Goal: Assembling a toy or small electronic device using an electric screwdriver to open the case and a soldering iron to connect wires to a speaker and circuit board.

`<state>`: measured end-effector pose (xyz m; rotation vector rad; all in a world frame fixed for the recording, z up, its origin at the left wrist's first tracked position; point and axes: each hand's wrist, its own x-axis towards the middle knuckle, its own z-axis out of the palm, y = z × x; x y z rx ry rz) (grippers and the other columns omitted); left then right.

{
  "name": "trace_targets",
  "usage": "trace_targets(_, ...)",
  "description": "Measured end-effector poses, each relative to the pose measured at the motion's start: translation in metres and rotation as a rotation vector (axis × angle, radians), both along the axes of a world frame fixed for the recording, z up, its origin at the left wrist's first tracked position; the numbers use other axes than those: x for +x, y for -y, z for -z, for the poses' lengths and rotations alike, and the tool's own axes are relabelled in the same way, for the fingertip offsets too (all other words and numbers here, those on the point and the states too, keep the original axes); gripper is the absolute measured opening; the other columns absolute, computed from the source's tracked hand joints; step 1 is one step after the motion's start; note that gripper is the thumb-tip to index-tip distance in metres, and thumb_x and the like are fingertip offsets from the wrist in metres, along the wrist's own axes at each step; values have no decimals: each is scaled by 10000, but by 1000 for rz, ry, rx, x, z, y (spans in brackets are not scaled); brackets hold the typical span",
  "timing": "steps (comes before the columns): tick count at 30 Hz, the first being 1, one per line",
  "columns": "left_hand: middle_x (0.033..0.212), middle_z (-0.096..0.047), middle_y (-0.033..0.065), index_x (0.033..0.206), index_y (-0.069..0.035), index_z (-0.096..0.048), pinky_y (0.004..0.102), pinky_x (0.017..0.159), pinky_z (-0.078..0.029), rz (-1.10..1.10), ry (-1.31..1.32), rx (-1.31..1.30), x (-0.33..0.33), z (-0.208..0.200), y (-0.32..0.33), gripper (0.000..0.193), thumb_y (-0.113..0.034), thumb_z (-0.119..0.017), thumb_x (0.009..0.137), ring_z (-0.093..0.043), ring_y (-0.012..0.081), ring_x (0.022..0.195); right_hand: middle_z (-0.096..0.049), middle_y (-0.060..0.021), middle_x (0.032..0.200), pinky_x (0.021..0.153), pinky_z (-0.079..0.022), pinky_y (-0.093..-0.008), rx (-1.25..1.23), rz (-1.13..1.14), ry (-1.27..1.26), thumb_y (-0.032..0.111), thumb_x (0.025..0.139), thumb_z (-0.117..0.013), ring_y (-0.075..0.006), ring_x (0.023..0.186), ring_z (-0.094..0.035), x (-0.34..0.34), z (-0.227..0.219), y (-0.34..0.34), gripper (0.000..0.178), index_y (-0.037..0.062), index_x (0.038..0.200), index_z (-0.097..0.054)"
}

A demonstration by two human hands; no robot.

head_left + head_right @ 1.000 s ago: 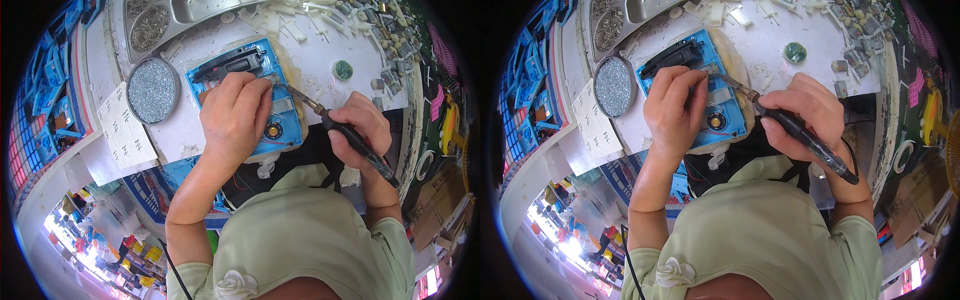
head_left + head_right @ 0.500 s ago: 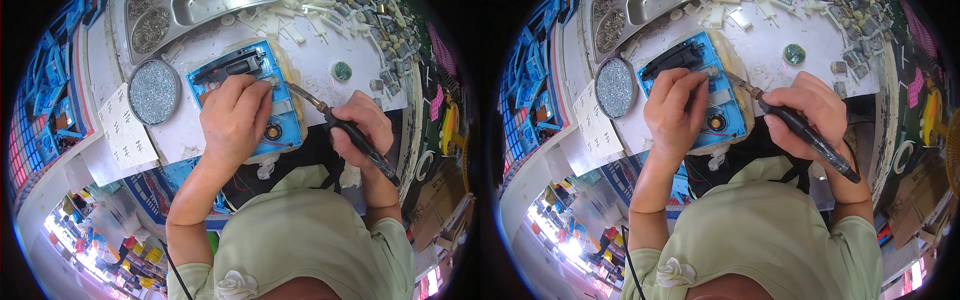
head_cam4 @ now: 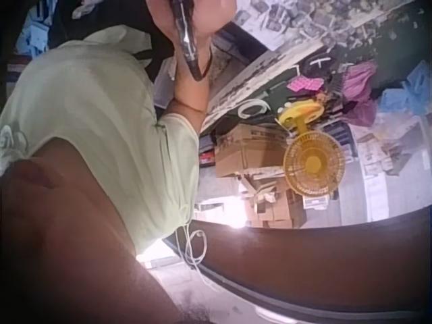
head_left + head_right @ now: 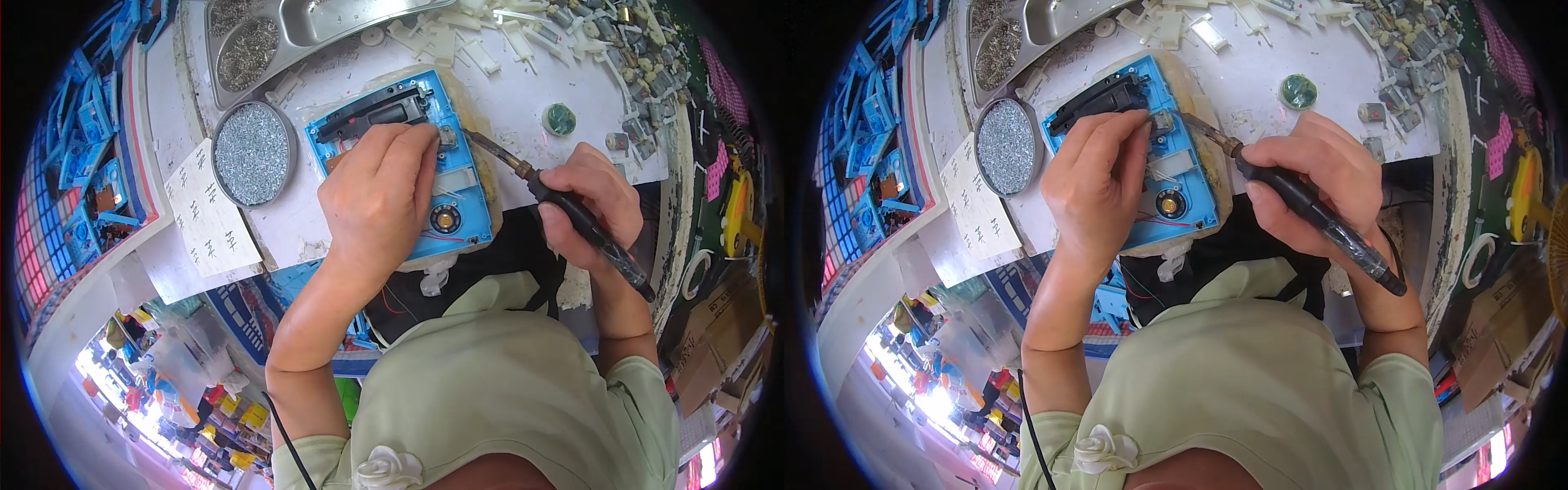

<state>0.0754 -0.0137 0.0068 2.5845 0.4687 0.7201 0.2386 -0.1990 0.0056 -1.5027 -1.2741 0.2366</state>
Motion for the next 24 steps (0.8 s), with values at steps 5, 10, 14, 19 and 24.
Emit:
trace_targets(5, 876, -667, 46, 969, -82, -711, 336, 618, -523, 10, -38, 51, 3, -3, 0, 176, -52, -772, 807, -671, 243, 700, -653, -89, 750, 529, -414, -319, 32, -2, -7, 46, 772, -779, -220, 566, -524, 1, 4, -4, 266, -17, 1018, -699)
trace_targets(10, 840, -636, 47, 941, -85, -700, 344, 592, -506, 11, -78, 80, 5, -6, -1, 132, -68, -758, 824, -651, 247, 667, -661, -88, 757, 524, -424, -329, 42, -20, 14, 35, 758, -773, -229, 561, -531, 3, 4, -8, 272, -6, 1016, -699)
trace_targets(14, 827, -618, 49, 934, -86, -694, 348, 588, -501, -3, -100, 87, 6, -5, 1, 121, -75, -755, 830, -643, 249, 656, -662, -85, 759, 525, -431, -330, 47, -38, 35, 32, 752, -771, -234, 559, -534, 4, 4, -11, 280, 2, 1020, -698)
trace_targets(19, 853, -675, 90, 951, -35, -717, 343, 603, -531, 10, -173, 60, 8, -15, 1, 139, -1, -775, 829, -670, 265, 693, -658, -78, 756, 524, -437, -332, 51, -27, 55, 40, 751, -773, -237, 557, -535, 4, 5, -11, 284, 10, 1024, -696)
trace_targets(24, 857, -678, 93, 950, -40, -716, 349, 608, -533, 15, -198, 64, 7, -17, 1, 134, -13, -775, 833, -673, 272, 700, -649, -71, 741, 523, -440, -334, 59, -26, 56, 42, 744, -777, -238, 555, -536, 3, 6, -13, 295, 21, 1027, -698)
